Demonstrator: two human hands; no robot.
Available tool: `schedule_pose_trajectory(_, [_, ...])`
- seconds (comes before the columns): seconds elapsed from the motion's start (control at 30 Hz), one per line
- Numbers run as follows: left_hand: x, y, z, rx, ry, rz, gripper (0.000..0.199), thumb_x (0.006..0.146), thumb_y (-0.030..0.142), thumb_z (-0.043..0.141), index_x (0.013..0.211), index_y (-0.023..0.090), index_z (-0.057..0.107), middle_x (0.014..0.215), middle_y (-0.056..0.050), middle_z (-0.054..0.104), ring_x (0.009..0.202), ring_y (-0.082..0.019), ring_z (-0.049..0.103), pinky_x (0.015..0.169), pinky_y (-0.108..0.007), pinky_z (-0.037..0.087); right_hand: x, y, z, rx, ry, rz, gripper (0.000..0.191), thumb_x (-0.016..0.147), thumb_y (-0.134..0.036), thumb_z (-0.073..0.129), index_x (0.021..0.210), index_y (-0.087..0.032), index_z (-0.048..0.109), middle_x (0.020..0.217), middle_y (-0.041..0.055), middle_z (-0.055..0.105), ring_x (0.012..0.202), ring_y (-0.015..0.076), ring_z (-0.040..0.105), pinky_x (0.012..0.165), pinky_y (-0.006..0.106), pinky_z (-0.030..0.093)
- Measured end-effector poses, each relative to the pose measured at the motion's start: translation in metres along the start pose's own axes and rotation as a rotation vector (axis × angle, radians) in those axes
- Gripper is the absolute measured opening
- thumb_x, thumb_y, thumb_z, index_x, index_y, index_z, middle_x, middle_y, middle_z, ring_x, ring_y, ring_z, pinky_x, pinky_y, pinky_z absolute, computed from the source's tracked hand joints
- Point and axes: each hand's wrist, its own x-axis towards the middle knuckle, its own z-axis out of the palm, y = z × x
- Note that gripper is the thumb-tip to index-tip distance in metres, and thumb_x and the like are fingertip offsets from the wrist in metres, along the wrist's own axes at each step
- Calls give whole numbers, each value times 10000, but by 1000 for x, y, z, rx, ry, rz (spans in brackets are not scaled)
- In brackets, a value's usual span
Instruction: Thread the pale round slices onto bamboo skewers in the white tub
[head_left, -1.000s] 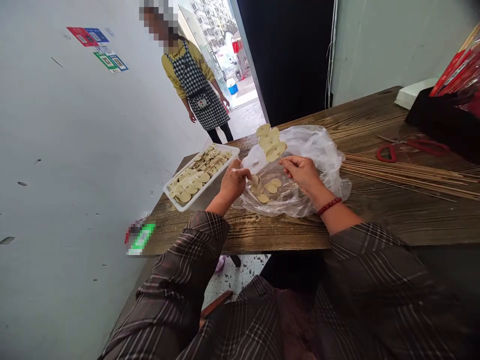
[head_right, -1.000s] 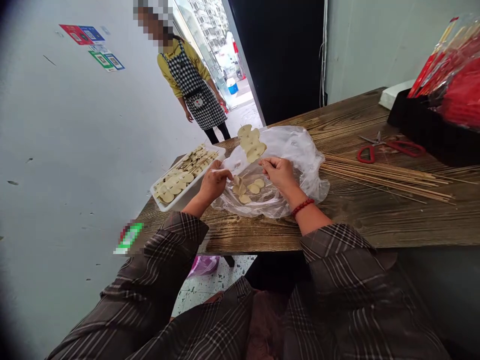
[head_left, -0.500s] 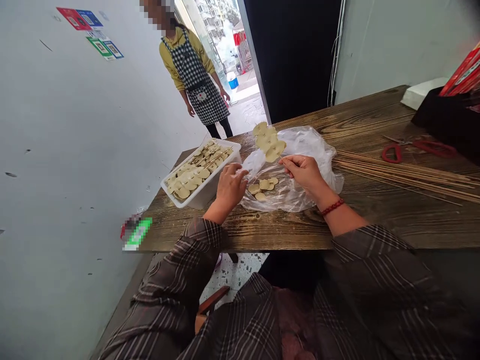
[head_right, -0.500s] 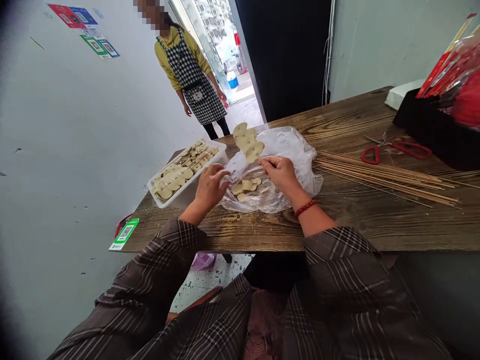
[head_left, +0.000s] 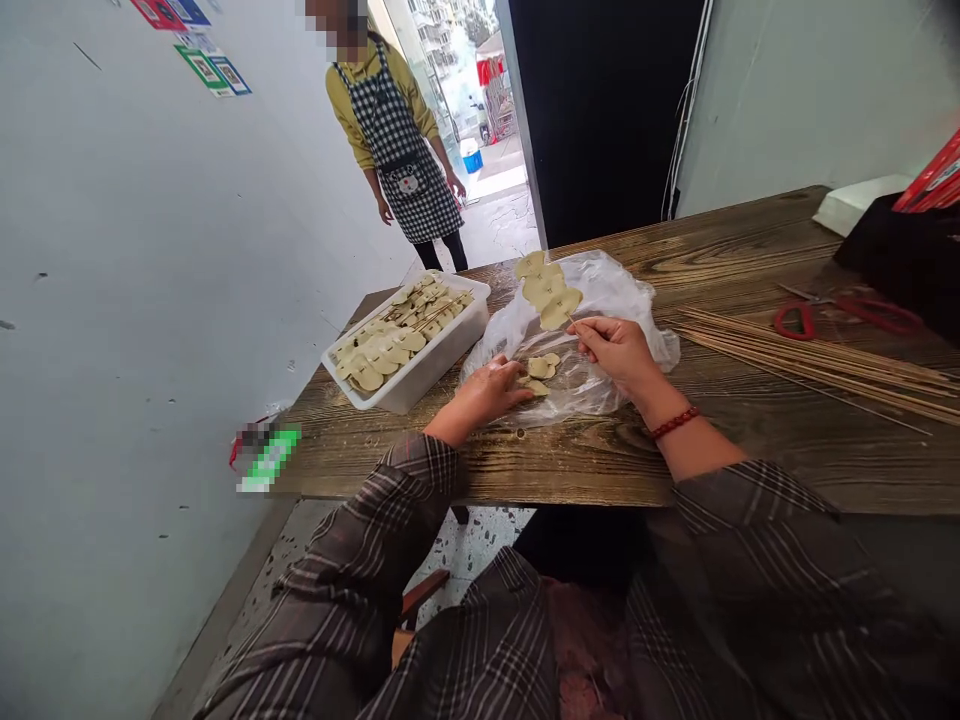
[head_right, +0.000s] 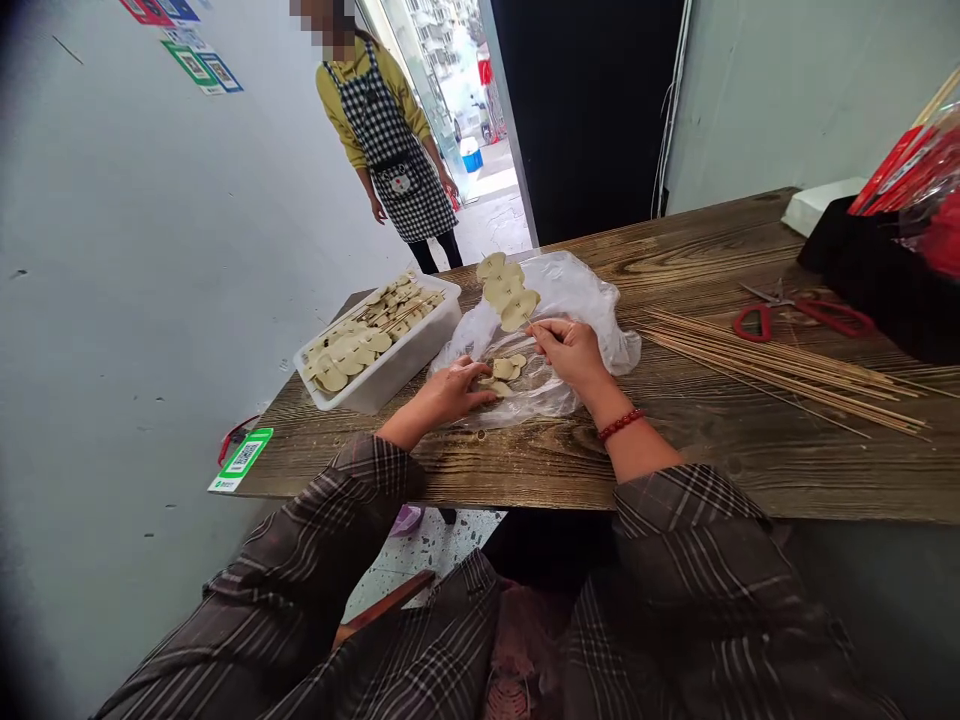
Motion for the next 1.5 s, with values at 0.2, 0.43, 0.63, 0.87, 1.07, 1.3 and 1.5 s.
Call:
schedule_pose_trajectory(0.2, [6,-2,-1,-84,81,-46,231,881,299,549,990,168,704,917,-76,653,826,-196,613,812,-320,485,2,10,2,-2,-3,50,399,717,-509,690,827,-128,737,547,-26,567,442,69,412,441,235,305])
schedule_pose_trajectory(0.43, [1,-5,-1,-176,29,-38,443,664,207,729,1105,174,700,937,-61,634,827,-197,606,792,-308,495,3,18,2,-9,-25,94,423,696,-548,713,813,-142,732,541,-27,553,440,73,403,431,237,300])
schedule_pose_trajectory(0.63, [15,-1,0,-240,153,-94,180,729,127,580,821,163,730,743,-23,642,691,-150,557,707,-273,451,1,19,5,-5,-28,153,443,670,-570,714,809,-150,720,542,-28,548,456,79,409,443,241,319])
schedule_pose_trajectory(0.87, [37,4,-9,-738,356,-146,87,744,205,615,758,160,688,768,-15,674,723,-126,576,708,-250,448,0,18,5,14,-6,180,450,654,-568,729,807,-145,722,537,-33,555,453,66,397,433,223,304])
schedule_pose_trajectory(1.07, [39,3,-1,-1249,345,-222,165,697,298,719,741,152,654,695,10,639,598,-74,526,585,-204,432,-1,8,7,36,15,183,417,659,-537,738,801,-145,722,529,-41,548,451,59,396,431,214,290])
schedule_pose_trajectory(1.3, [32,-6,5,-1632,208,-321,349,652,349,799,852,149,595,757,-11,684,639,-116,668,570,-206,509,-8,-6,7,22,-18,131,398,695,-524,729,836,-151,740,558,-28,557,494,73,425,440,214,325])
schedule_pose_trajectory(1.5, [30,-12,13,-1738,243,-279,449,595,354,863,901,128,623,762,-13,703,615,-112,676,546,-190,507,-16,-12,5,-38,-59,127,315,743,-462,721,855,-170,755,578,-22,570,507,76,440,448,210,331])
